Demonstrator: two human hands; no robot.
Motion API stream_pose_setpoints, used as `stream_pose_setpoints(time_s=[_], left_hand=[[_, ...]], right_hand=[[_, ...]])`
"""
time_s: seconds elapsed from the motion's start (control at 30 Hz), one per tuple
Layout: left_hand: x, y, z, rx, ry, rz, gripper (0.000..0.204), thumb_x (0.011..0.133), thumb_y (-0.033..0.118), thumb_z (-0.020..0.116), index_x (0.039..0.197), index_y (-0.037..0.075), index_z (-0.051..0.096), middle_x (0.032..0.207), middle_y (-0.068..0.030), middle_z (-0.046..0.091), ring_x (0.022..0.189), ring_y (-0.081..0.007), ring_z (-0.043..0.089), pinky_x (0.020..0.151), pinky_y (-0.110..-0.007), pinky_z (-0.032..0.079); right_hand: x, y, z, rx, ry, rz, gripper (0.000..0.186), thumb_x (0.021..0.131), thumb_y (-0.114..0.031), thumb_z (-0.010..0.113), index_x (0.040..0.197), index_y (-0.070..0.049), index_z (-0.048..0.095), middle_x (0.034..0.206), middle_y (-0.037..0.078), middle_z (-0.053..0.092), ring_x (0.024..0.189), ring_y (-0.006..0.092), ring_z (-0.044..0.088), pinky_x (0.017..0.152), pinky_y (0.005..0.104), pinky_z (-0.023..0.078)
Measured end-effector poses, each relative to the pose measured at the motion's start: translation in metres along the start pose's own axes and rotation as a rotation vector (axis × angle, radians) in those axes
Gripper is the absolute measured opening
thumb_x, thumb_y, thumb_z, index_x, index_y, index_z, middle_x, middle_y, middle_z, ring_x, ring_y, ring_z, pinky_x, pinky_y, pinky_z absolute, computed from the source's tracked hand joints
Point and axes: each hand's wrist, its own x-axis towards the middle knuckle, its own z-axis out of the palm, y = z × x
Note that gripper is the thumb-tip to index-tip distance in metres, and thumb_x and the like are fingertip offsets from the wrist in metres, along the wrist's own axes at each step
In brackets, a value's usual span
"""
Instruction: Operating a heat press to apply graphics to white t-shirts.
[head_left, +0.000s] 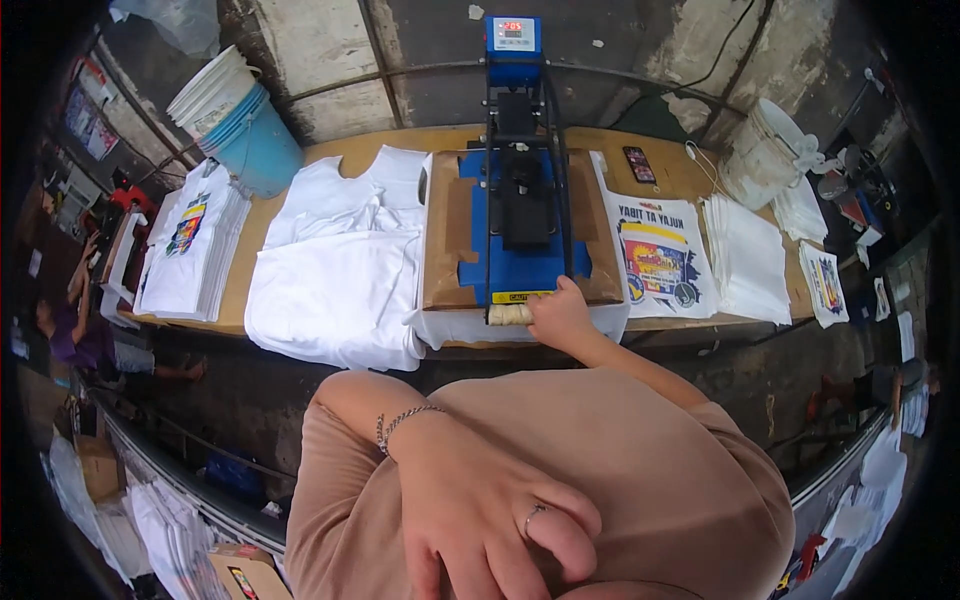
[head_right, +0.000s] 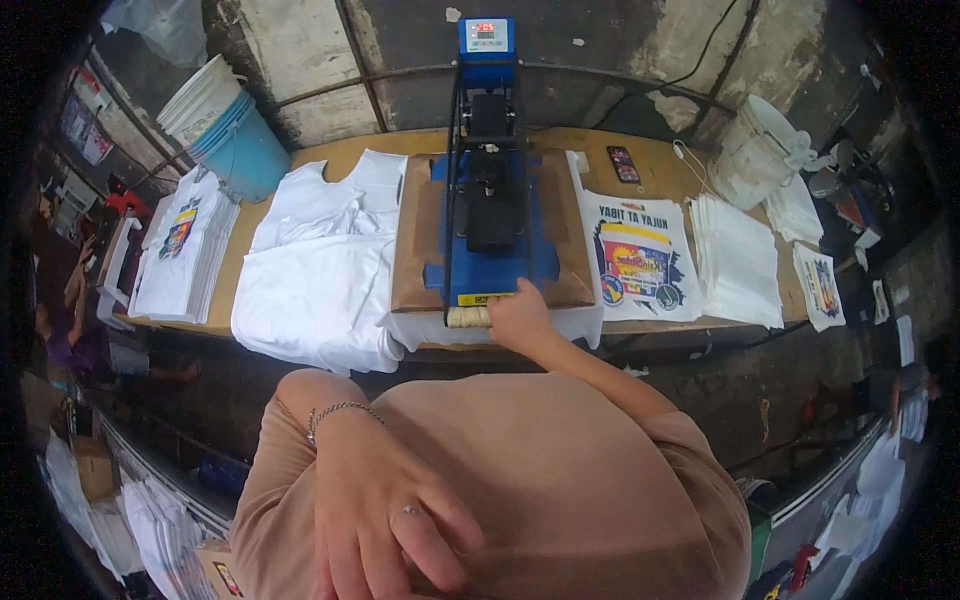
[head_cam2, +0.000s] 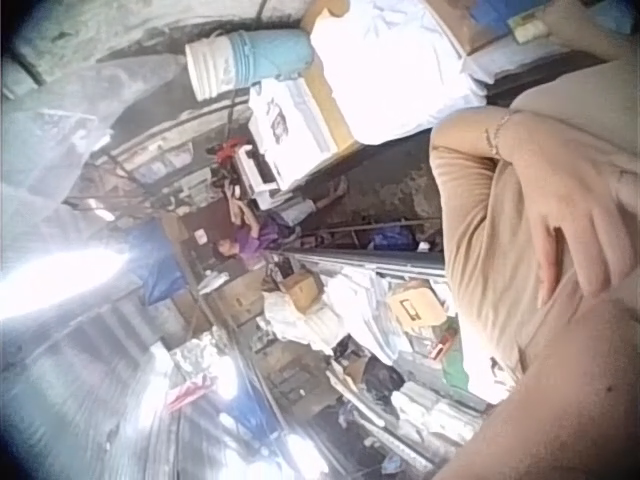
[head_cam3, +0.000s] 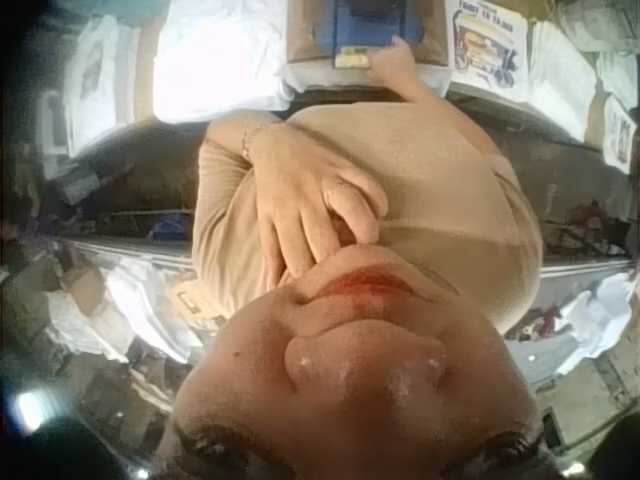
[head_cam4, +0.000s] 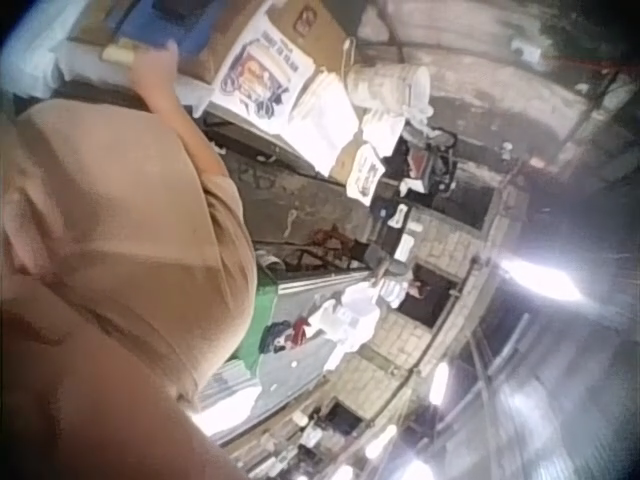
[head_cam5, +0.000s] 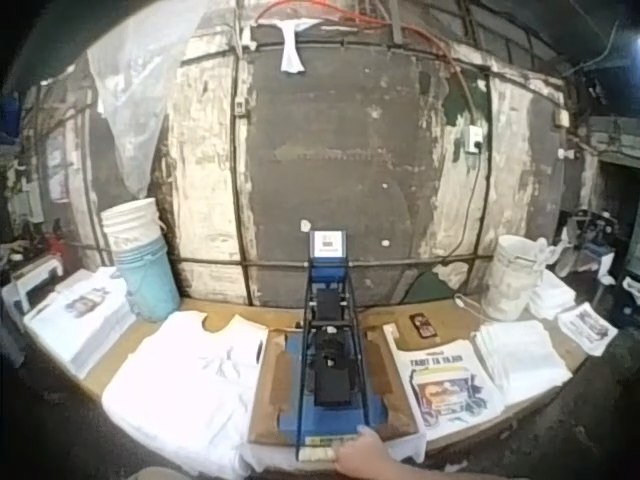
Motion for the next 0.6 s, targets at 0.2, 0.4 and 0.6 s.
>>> stream_pose_setpoints(time_s=[0.2, 0.4, 0.6], left_hand=[[0.018, 0.02, -0.034, 0.389, -0.316, -0.042, 0.037, 0.087, 0.051, 0.058, 0.096, 0.017, 0.067, 0.097, -0.0034, 0.061, 0.087, -0.0196, 0.056, 0.076, -0.04, 0.043], [0.05, 0.063, -0.096, 1.091, -0.44, 0.017, 0.043, 0.092, 0.059, 0.044, 0.08, 0.02, 0.057, 0.081, 0.0032, 0.055, 0.065, -0.0199, 0.05, 0.063, -0.041, 0.037], [0.062, 0.078, -0.121, 1.182, -0.386, -0.004, 0.04, 0.09, 0.056, 0.052, 0.076, 0.019, 0.055, 0.077, 0.0041, 0.055, 0.061, -0.0192, 0.047, 0.061, -0.039, 0.034]], right_hand=[[-0.002, 0.003, 0.005, 0.0, -0.059, 0.001, 0.022, 0.064, -0.026, 0.072, 0.073, -0.008, 0.063, 0.06, 0.013, 0.062, 0.057, 0.0268, 0.061, 0.083, 0.0377, 0.042], [0.0, 0.017, 0.008, 0.122, 0.016, -0.121, 0.027, 0.07, -0.03, 0.071, 0.079, -0.006, 0.062, 0.062, 0.013, 0.063, 0.06, 0.0303, 0.063, 0.084, 0.0433, 0.045], [0.009, 0.025, -0.013, 0.142, -0.232, -0.23, 0.032, 0.078, -0.036, 0.067, 0.085, -0.005, 0.06, 0.063, 0.013, 0.063, 0.062, 0.0316, 0.065, 0.069, 0.0449, 0.05]])
